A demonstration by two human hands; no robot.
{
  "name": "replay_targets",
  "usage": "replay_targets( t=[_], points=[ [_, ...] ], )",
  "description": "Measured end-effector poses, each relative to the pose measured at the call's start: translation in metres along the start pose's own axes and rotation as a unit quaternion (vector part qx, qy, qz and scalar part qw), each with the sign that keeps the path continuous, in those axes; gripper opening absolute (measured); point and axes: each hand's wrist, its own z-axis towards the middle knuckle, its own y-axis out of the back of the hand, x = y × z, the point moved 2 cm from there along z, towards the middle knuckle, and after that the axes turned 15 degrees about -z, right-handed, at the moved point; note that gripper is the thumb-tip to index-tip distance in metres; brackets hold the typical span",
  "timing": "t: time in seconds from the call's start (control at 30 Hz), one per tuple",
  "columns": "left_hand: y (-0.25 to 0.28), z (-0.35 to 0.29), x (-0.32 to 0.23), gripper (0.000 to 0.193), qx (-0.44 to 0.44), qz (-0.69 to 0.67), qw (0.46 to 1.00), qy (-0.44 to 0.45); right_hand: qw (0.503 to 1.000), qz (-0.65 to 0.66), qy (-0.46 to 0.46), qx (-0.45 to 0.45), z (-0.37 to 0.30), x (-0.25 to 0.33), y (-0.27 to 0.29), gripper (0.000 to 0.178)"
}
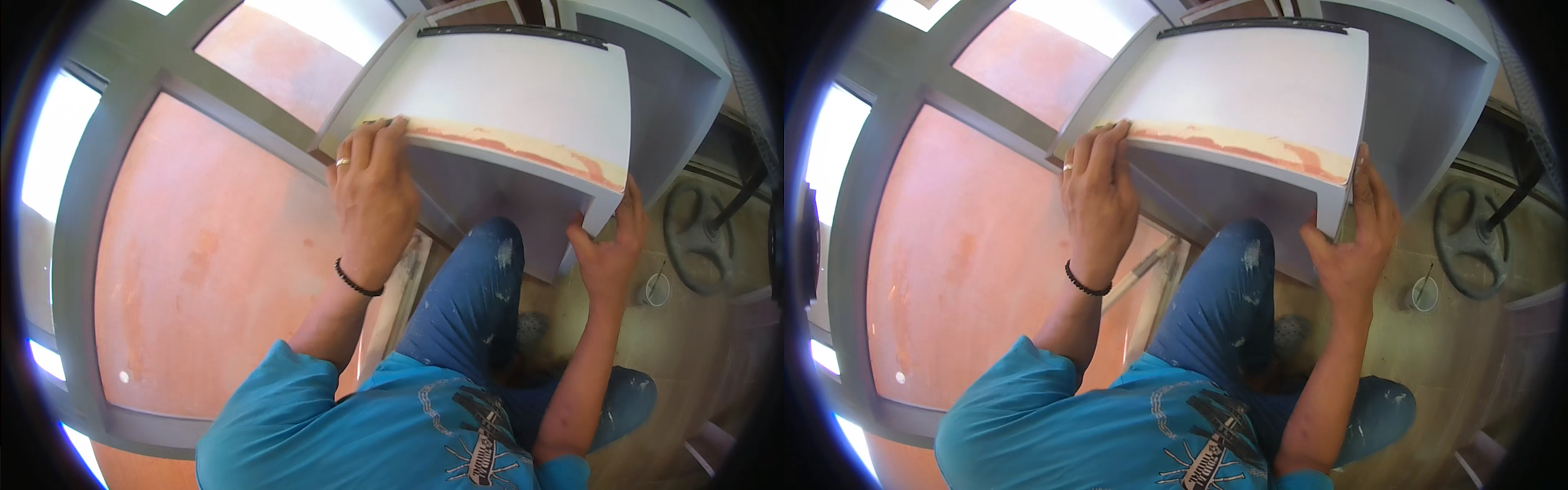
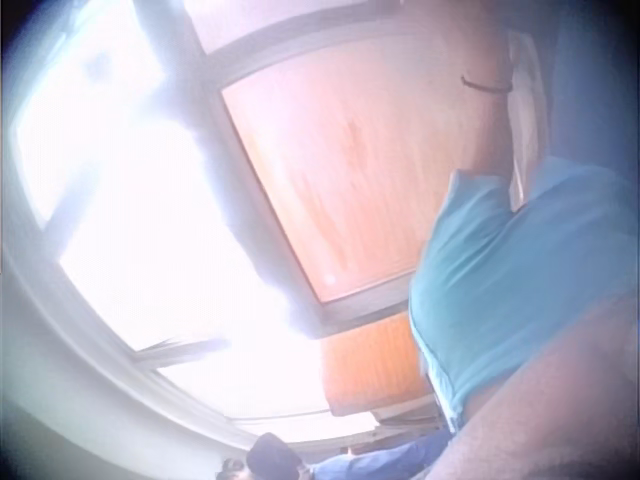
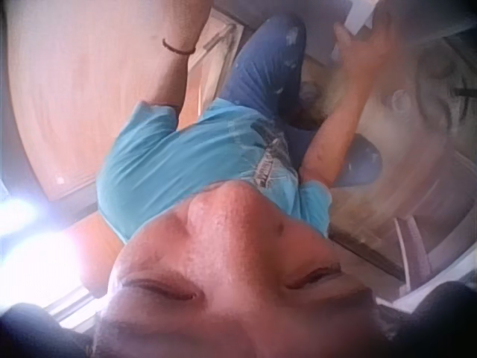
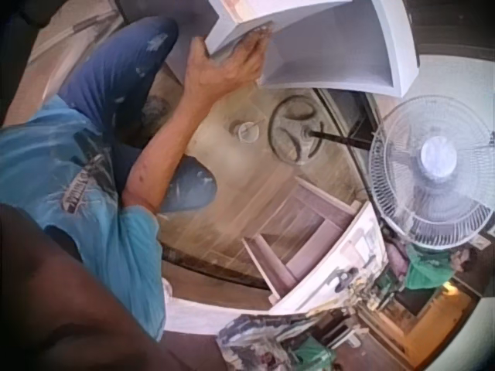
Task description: The person kneels on the floor and sands the edge of a white cabinet using a sanding block. They then wipe the surface with a cloth and apply white paint to the edge using a brush.
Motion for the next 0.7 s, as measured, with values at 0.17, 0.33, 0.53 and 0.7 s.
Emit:
replay_targets(
  t=[0.17,0.33,0.53,0.7],
  points=[
    [-0.018,-0.007,-0.058,0.038,0.007,-0.078,0.990,-0.121,0.999,0.035,-0.001,-0.010,-0.007,-0.016,0.000,0.089],
    [-0.001,-0.004,-0.006,0.038,-0.013,-0.015,1.000,-0.014,1.000,0.019,0.003,-0.018,0.002,0.003,0.002,0.086],
    [-0.012,-0.011,-0.029,0.031,-0.014,-0.091,0.992,-0.083,1.000,-0.005,0.009,-0.001,-0.003,-0.008,0.003,0.083],
    [-0.001,0.003,-0.012,0.034,-0.022,-0.027,0.999,0.030,1.000,0.020,-0.007,-0.005,0.003,0.003,-0.001,0.080]
  ],
)
